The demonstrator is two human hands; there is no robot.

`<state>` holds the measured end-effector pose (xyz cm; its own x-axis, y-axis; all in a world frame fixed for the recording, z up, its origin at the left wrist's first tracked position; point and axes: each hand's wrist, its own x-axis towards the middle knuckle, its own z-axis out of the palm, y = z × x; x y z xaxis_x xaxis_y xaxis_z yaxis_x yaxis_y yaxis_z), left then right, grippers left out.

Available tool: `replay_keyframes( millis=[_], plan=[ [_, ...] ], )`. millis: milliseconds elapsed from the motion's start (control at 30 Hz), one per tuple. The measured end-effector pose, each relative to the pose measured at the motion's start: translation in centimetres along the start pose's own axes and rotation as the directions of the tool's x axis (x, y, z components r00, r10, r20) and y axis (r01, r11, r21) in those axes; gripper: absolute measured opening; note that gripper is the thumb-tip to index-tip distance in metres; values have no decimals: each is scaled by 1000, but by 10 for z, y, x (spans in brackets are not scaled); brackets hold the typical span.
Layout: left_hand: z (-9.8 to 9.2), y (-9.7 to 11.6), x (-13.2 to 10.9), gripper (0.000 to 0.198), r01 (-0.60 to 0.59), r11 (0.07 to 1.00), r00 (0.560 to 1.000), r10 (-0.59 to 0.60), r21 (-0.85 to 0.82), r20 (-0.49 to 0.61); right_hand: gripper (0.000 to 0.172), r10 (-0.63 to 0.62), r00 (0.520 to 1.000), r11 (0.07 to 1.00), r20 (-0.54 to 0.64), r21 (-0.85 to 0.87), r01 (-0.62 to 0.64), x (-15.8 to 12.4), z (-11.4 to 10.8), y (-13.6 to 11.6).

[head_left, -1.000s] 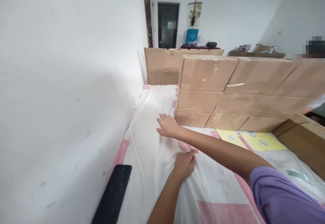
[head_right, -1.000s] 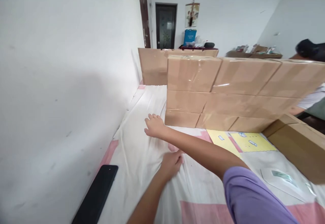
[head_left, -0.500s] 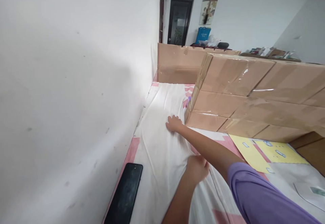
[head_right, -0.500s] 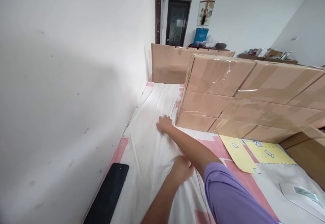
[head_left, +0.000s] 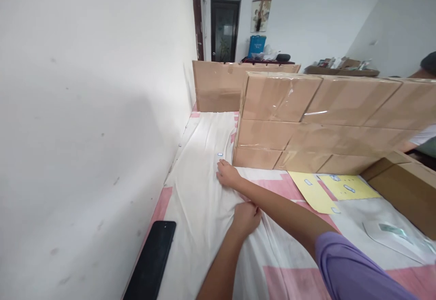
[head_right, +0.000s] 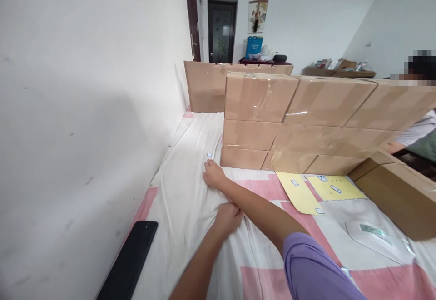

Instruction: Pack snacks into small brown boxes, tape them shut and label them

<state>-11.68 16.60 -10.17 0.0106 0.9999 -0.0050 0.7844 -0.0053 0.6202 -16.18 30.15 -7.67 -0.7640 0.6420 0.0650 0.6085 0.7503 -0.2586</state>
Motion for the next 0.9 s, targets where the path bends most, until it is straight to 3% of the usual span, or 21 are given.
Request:
replay_keyframes(
  millis=[100, 233, 467, 900],
  plan=[
    [-1, 0, -2, 28, -23, 999, 1000, 23, -40, -12, 57, -61, 998, 997, -2, 37, 61, -13, -7, 16],
    [-3, 0, -5, 32, -55, 993, 998, 52, -101, -29, 46, -184, 983, 969, 13, 172, 179, -44, -14, 46],
    [-1, 1, -6, 31, -69, 985, 997, 65, -159, -34, 46, 41, 995, 982, -96, 188, -22, -127, -6, 93],
    [5, 4, -5, 27, -62, 988, 995, 50, -138, -87, 31, 129, 969, 916, -210, 401, -35, -137, -10, 100]
  ],
)
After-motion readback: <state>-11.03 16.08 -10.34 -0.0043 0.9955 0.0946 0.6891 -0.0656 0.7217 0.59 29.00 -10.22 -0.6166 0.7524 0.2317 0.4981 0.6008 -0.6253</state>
